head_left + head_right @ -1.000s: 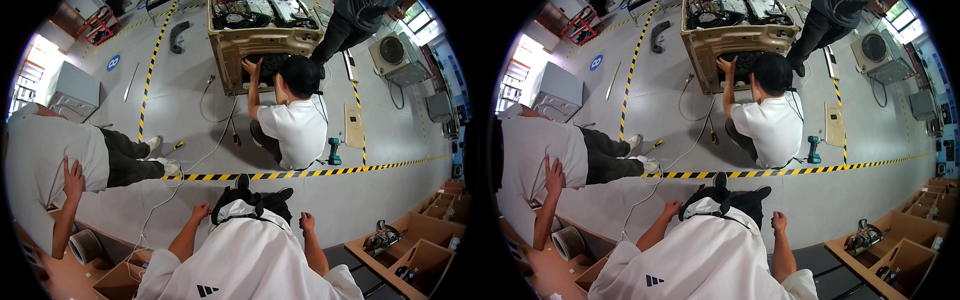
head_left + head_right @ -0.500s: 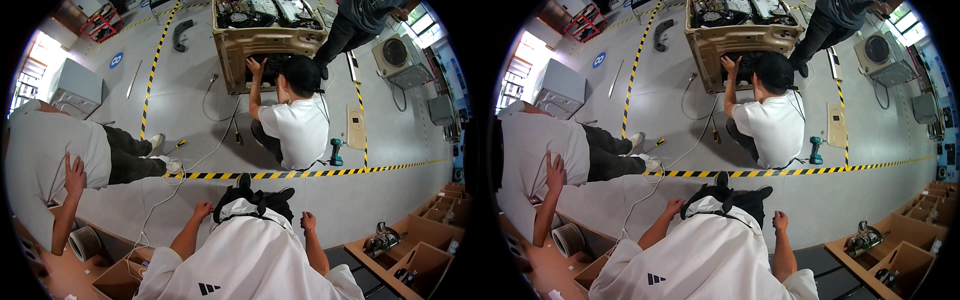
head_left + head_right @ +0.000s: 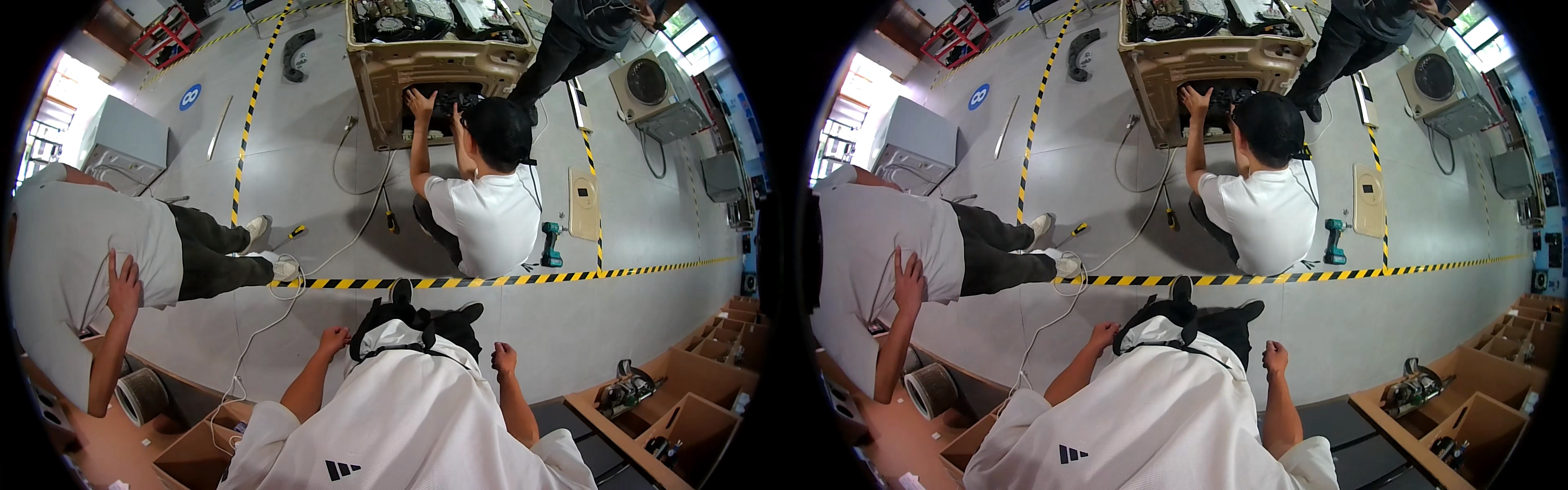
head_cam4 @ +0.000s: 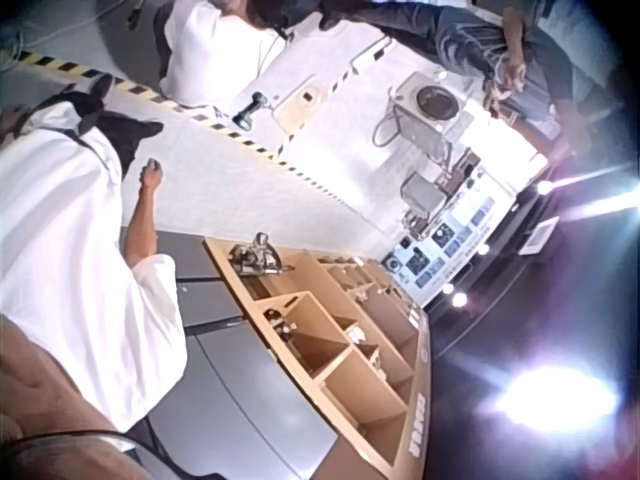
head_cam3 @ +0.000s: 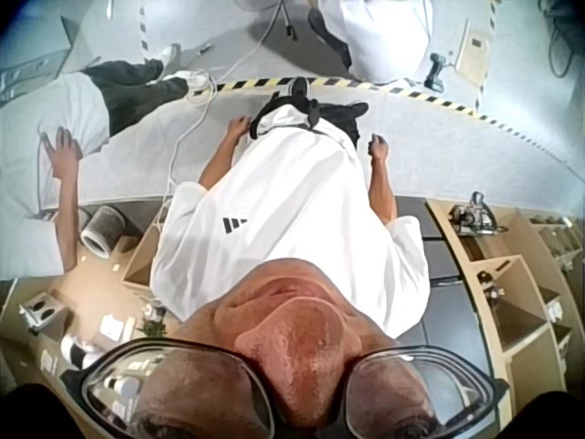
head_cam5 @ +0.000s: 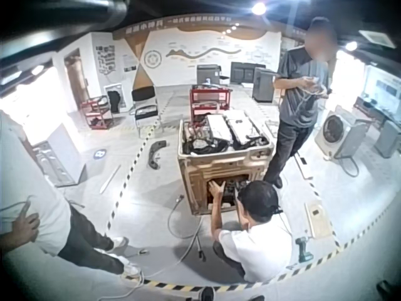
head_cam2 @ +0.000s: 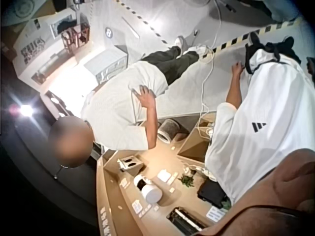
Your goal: The person selects a component from a tool cart, walks to an appliance, and uses a power tool to remove a bolt from the central motor assembly before handling the drum component by hand.
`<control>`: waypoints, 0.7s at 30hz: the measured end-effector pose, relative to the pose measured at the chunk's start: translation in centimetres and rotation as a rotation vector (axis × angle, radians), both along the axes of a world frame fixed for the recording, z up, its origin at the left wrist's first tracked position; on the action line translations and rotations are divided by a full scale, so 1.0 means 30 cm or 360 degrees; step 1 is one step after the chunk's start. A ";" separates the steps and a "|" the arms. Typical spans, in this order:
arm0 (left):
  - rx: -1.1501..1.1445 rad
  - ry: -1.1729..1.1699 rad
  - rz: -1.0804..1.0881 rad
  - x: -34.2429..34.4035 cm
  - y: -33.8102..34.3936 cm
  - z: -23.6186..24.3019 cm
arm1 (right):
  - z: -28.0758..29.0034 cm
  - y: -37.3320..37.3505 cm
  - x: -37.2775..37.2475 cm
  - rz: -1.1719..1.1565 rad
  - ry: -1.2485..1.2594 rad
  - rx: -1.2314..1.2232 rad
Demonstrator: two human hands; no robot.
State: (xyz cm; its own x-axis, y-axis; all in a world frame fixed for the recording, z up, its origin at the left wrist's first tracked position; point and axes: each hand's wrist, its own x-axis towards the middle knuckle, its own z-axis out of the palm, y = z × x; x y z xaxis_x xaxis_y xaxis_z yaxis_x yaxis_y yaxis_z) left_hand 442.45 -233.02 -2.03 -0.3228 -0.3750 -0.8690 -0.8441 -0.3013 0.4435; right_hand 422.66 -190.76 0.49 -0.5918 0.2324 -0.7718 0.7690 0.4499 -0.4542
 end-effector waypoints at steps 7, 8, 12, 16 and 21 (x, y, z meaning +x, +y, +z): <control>-0.0011 0.0004 0.0014 -0.010 0.003 0.011 | 0.008 -0.009 0.000 -0.0015 0.0001 0.0002; -0.0013 -0.0002 -0.0009 -0.012 0.003 0.013 | 0.007 -0.009 0.002 -0.0015 0.0000 0.0003; -0.0019 -0.0017 -0.0084 -0.019 -0.003 0.030 | 0.002 -0.005 0.006 -0.0007 -0.0003 0.0007; 0.0025 0.0001 0.0003 -0.001 -0.016 -0.002 | -0.001 -0.007 0.000 0.0013 0.0002 0.0013; 0.0056 0.0009 -0.0003 0.013 -0.034 -0.048 | -0.004 0.000 -0.003 0.0005 0.0006 -0.0013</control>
State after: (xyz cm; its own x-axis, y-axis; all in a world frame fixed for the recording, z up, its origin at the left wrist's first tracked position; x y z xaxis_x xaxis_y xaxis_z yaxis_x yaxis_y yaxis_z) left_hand 442.83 -234.05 -3.48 -0.3285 -0.3438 -0.8797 -0.8421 -0.3153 0.4376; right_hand 422.57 -190.78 0.36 -0.5957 0.2241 -0.7713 0.7657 0.4485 -0.4610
